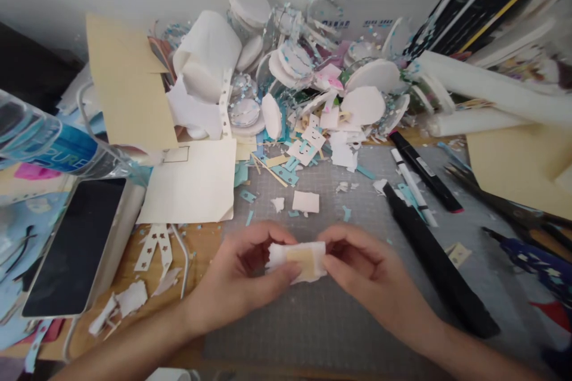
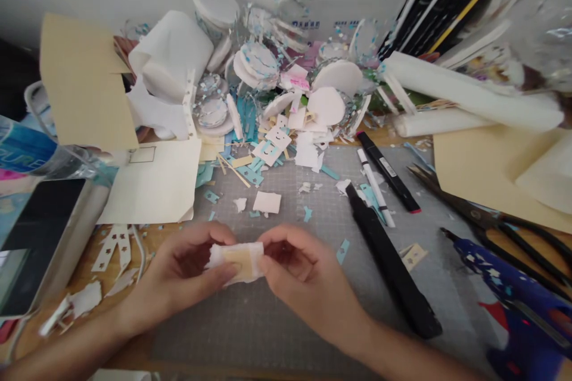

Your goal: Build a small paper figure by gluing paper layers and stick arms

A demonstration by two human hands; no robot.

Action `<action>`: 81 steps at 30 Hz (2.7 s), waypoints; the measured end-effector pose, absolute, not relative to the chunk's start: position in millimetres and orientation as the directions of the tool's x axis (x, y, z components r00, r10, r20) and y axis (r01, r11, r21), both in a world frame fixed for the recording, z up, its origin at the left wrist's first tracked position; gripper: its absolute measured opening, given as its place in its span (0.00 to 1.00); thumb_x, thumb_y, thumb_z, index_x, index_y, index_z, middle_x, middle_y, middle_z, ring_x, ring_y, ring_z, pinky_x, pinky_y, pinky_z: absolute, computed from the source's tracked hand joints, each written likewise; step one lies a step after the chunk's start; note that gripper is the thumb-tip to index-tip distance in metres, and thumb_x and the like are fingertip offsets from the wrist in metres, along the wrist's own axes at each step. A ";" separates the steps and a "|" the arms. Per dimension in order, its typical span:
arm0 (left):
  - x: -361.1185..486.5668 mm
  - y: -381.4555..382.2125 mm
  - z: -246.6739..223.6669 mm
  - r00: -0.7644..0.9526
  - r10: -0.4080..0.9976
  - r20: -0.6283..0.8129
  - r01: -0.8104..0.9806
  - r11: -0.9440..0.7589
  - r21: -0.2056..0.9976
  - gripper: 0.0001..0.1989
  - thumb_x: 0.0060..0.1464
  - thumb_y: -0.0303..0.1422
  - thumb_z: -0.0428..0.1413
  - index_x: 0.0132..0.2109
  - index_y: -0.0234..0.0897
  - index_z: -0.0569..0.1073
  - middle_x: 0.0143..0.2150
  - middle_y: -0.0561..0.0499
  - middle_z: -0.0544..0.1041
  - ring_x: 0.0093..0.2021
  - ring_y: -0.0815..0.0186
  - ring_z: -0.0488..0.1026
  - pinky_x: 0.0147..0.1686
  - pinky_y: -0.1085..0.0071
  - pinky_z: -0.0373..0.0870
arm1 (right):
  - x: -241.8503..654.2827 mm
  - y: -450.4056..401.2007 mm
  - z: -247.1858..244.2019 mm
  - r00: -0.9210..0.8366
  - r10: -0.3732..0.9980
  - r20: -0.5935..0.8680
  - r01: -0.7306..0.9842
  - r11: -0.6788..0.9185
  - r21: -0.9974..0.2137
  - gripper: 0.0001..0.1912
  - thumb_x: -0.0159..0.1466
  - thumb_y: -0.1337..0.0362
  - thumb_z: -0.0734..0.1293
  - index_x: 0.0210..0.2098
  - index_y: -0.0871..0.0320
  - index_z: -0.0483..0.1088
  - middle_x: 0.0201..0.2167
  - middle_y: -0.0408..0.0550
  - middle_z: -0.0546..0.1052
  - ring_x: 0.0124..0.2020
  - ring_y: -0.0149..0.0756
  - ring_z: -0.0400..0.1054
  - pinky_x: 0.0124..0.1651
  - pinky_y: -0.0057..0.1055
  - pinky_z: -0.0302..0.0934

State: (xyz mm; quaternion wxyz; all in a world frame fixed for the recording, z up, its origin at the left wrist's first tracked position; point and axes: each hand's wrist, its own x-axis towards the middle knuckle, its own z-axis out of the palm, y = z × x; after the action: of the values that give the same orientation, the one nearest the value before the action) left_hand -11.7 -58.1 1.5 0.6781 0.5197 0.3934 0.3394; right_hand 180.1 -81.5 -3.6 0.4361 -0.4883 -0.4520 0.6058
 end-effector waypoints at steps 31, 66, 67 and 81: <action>-8.5 -62.4 0.4 0.424 0.893 -0.149 0.026 0.152 0.988 0.12 0.48 0.21 0.61 0.39 0.39 0.80 0.32 0.53 0.80 0.31 0.70 0.75 0.30 0.77 0.72 | 179.7 -88.3 -17.4 -0.321 0.873 -0.368 -0.324 -0.467 -0.823 0.05 0.60 0.64 0.69 0.32 0.55 0.68 0.27 0.39 0.66 0.27 0.27 0.58 0.29 0.22 0.55; -6.3 -62.9 -4.9 0.490 0.825 -0.281 -0.148 0.396 0.906 0.11 0.50 0.21 0.63 0.40 0.40 0.80 0.33 0.56 0.79 0.32 0.75 0.72 0.33 0.82 0.69 | 176.2 -90.8 -18.5 -0.392 0.851 -0.348 -0.485 -0.513 -0.709 0.10 0.61 0.64 0.72 0.33 0.56 0.65 0.27 0.38 0.66 0.27 0.25 0.56 0.28 0.20 0.52; -6.3 -62.8 -5.5 0.492 0.824 -0.282 -0.148 0.398 0.906 0.11 0.51 0.21 0.63 0.40 0.40 0.80 0.33 0.56 0.79 0.32 0.74 0.72 0.34 0.82 0.69 | 176.3 -90.7 -18.1 -0.385 0.854 -0.351 -0.481 -0.510 -0.714 0.10 0.61 0.64 0.72 0.33 0.56 0.65 0.27 0.37 0.66 0.26 0.25 0.56 0.28 0.20 0.51; -9.6 -62.3 -4.3 0.538 0.811 -0.231 -0.092 0.329 0.940 0.13 0.52 0.23 0.61 0.41 0.47 0.81 0.33 0.57 0.78 0.29 0.73 0.67 0.29 0.79 0.65 | 178.4 -92.1 -16.6 -0.401 0.848 -0.346 -0.439 -0.509 -0.740 0.08 0.60 0.65 0.71 0.30 0.55 0.66 0.25 0.37 0.62 0.25 0.26 0.52 0.26 0.22 0.48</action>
State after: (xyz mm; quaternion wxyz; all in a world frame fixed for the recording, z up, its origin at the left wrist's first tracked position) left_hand -9.6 -62.3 -4.3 0.7279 0.4891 0.3672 0.3100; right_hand 178.4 -92.1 -16.6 0.4083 -0.3645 -0.2805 0.7885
